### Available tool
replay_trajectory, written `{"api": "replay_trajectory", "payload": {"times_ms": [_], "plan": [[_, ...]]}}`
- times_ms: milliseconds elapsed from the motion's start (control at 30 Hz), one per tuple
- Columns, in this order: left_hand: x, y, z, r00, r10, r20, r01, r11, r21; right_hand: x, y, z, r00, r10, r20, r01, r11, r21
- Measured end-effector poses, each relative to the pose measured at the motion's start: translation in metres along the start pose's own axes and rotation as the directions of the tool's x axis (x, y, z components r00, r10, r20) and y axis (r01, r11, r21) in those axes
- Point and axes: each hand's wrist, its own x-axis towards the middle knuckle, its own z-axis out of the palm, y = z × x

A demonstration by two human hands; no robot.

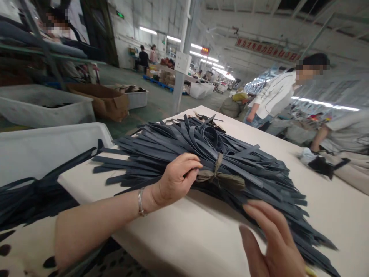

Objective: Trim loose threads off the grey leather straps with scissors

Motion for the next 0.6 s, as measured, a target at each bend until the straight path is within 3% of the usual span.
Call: {"api": "replay_trajectory", "payload": {"times_ms": [100, 200, 267, 333, 500, 600], "plan": [[0.021, -0.002, 0.002, 0.967, 0.148, 0.210, -0.197, 0.952, 0.236, 0.028, 0.017, 0.033, 0.997, 0.026, 0.069, -0.015, 0.988, -0.156], [0.038, -0.006, 0.014, 0.850, 0.150, 0.505, -0.351, 0.876, 0.330, 0.044, 0.032, 0.055, 0.987, 0.113, 0.111, -0.070, 0.939, -0.337], [0.044, -0.012, 0.022, 0.777, 0.132, 0.615, -0.411, 0.847, 0.338, 0.048, 0.037, 0.062, 0.982, 0.163, 0.099, -0.117, 0.925, -0.362], [0.046, -0.018, 0.027, 0.752, 0.112, 0.650, -0.432, 0.828, 0.357, 0.048, 0.038, 0.064, 0.980, 0.177, 0.092, -0.135, 0.928, -0.347], [0.036, -0.025, 0.029, 0.771, 0.118, 0.626, -0.434, 0.816, 0.381, 0.038, 0.032, 0.062, 0.963, 0.214, 0.166, -0.134, 0.908, -0.397], [0.025, -0.022, 0.027, 0.776, 0.109, 0.621, -0.420, 0.824, 0.380, 0.021, 0.026, 0.061, 0.938, 0.243, 0.249, -0.155, 0.933, -0.325]]}}
